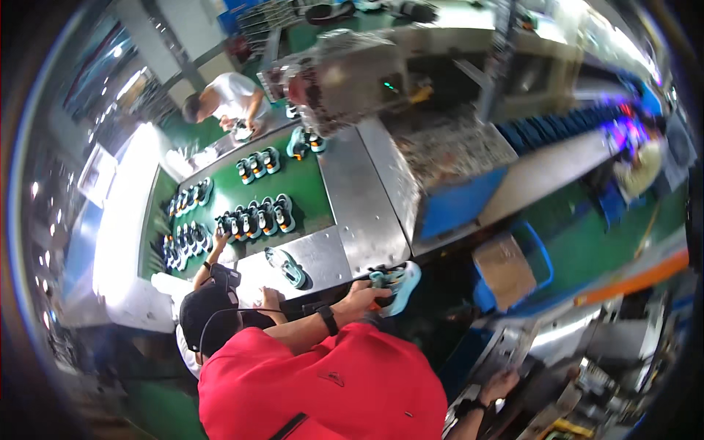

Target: Using an industrial press machine to attach or bond soles to shoes in a factory setting.

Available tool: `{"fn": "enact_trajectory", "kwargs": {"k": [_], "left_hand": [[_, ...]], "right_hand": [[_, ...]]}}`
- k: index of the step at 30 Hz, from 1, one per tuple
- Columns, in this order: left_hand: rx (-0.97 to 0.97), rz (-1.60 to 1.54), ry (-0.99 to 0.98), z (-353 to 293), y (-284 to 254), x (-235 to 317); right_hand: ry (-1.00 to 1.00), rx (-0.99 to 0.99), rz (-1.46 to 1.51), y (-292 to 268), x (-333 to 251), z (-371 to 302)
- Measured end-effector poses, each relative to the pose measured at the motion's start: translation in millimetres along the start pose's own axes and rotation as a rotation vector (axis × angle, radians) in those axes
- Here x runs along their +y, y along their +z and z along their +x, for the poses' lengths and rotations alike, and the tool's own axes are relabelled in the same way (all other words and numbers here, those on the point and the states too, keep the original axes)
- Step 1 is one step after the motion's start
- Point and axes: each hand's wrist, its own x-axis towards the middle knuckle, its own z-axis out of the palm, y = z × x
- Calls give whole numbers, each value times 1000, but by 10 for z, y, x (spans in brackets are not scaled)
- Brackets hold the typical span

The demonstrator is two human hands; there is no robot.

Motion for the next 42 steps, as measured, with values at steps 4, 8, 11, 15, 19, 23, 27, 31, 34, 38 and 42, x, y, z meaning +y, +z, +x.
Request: {"fn": "enact_trajectory", "kwargs": {"k": [4, 8, 11, 15, 19, 23, 27, 31, 34, 38, 42], "left_hand": [[343, -57, 52, 390, -854, 273], [495, -104, 129, 1114, -1822, 532], [563, -177, 296, 1677, -2435, 825], [595, -296, 320, 2205, -3189, 1465], [754, -174, 390, 3222, -4113, 1959], [1092, 220, 424, 3852, -4765, 2737], [1174, 396, 483, 4399, -5243, 3306], [1158, 592, 344, 4938, -5432, 3360], [1336, 720, 589, 5049, -5236, 3293], [1082, 775, 1114, 4880, -4935, 3419], [1093, 1271, 699, 5333, -4758, 3284]], "right_hand": [[-107, 26, 46, -147, -934, 1004], [-396, -44, 434, -389, -3248, 2055], [-616, -138, 520, -376, -4772, 2562], [-930, -55, 206, -157, -6674, 3148], [-1480, 101, -52, 405, -8242, 3665], [-1611, -2, -263, 1059, -9325, 3854], [-1666, -154, -410, 1543, -9895, 4150], [-1247, -598, -73, 2049, -10009, 4841], [-1683, -308, -210, 1774, -9975, 4774], [-1439, -435, -226, 1729, -10063, 4550], [-1382, -468, -239, 1705, -10135, 4487]]}}
